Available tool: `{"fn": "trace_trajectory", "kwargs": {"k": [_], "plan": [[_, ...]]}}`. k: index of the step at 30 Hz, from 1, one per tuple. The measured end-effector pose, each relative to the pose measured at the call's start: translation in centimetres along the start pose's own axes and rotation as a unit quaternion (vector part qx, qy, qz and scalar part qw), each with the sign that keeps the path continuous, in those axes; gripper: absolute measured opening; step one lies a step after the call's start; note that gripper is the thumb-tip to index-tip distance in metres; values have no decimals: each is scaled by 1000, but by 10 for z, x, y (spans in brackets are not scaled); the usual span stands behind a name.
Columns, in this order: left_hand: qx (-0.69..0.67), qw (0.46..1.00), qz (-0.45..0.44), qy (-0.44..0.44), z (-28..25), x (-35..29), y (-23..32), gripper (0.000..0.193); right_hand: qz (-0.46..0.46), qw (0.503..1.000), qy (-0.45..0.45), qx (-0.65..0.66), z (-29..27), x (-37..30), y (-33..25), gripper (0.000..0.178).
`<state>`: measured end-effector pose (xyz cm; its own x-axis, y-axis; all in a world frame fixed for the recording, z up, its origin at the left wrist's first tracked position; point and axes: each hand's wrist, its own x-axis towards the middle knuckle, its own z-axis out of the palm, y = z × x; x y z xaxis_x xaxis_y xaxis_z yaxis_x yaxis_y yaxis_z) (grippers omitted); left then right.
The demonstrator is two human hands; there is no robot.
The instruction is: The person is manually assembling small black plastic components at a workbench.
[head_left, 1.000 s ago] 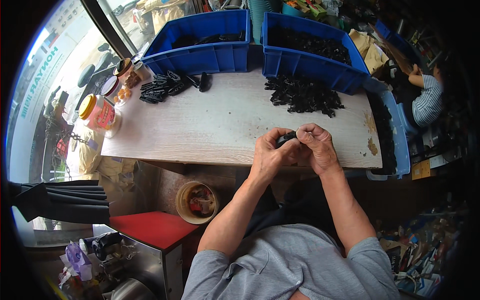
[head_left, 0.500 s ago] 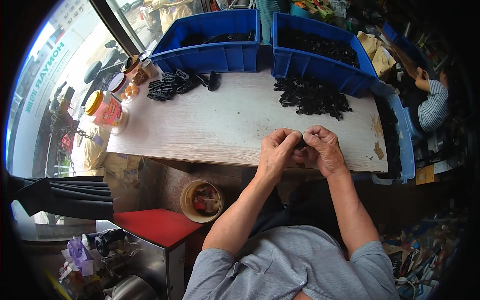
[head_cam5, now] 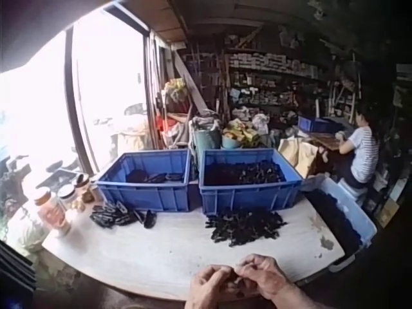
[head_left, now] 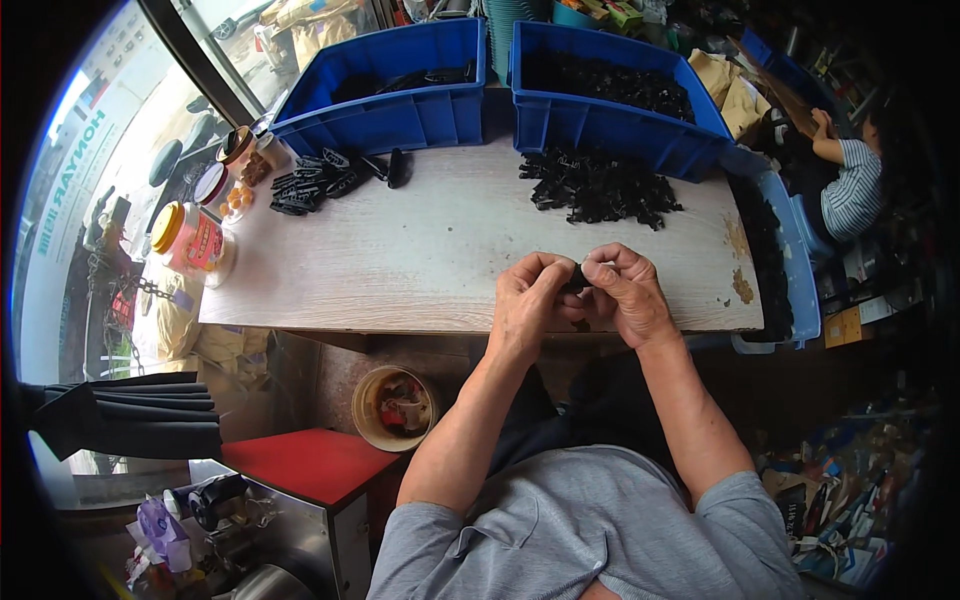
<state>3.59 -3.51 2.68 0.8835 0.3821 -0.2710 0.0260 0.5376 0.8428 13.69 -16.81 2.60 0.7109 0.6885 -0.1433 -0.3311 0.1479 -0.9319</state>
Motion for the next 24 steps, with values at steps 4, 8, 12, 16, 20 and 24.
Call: {"fn": "trace_trajectory", "kwargs": {"k": [4,8,12,16,20,24], "plan": [[-15,1000,0,-7,-1,0,-1,22,-1,1000,-3,-1,1,1,1,13],[-16,1000,-6,-5,0,-1,1,23,4,1000,4,-6,4,0,-1,12],[-15,1000,-11,1,-1,-1,2,23,1,1000,4,-8,5,0,1,13],[-3,1000,-22,-16,-3,1,3,23,-21,1000,12,-8,1,0,6,13],[-9,999,-26,-25,-4,2,3,23,-25,1000,16,-8,1,-1,7,13],[-4,999,-29,-28,-4,3,5,23,-30,999,23,2,3,0,9,14]]}}
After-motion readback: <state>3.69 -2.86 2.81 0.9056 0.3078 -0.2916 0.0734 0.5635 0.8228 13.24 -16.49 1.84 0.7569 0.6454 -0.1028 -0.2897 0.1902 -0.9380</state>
